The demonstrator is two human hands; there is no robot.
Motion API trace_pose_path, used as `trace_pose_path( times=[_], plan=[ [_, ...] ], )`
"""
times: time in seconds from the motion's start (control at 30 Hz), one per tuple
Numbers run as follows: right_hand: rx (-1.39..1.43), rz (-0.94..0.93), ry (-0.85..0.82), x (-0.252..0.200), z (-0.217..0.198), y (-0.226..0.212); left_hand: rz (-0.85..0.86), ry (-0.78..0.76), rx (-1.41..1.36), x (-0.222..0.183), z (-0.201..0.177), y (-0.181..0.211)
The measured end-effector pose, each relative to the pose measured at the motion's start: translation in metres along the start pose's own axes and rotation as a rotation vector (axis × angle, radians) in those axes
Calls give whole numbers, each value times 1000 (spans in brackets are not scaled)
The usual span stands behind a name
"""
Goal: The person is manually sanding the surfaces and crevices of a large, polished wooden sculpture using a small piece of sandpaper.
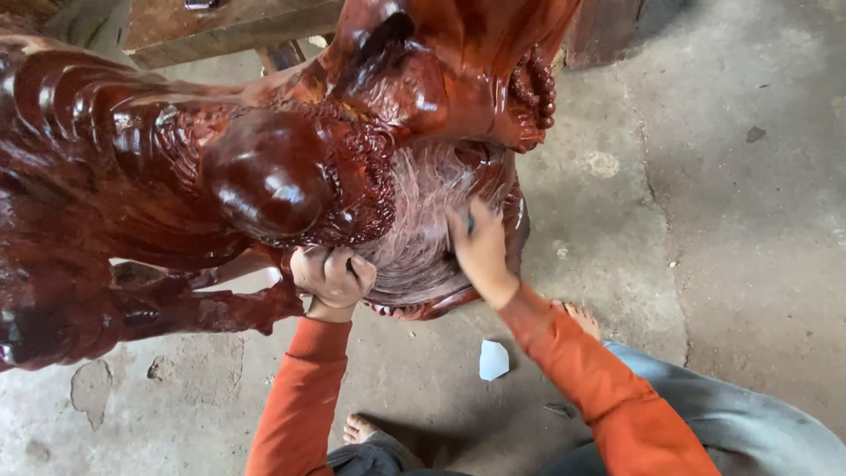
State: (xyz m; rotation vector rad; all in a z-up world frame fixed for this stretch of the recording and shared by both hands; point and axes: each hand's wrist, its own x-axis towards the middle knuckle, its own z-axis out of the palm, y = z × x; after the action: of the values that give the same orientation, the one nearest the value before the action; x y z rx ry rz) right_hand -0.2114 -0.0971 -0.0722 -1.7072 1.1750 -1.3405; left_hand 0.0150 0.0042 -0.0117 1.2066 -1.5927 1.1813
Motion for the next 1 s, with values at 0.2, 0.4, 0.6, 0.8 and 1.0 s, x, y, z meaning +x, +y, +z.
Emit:
trace_pose_path(
  times=[0.2,0.4,0.6,0.8,1.0],
  plan=[
    [-125,-113,19,14,-7,4,-7,-12,6,-13,2,-4],
    [-145,-85,-77,52,-24,1,-12,-11,12,-9,-1,-1],
    [-292,-501,-89,86,-35,-27,-16,8,-8,-8,1,-1],
    [-509,-786,-21,110,-27,-4,-10,56,30,8,4,7],
    [-448,-709,-106,107,1,34,-30,45,35,14,0,8]
  ],
)
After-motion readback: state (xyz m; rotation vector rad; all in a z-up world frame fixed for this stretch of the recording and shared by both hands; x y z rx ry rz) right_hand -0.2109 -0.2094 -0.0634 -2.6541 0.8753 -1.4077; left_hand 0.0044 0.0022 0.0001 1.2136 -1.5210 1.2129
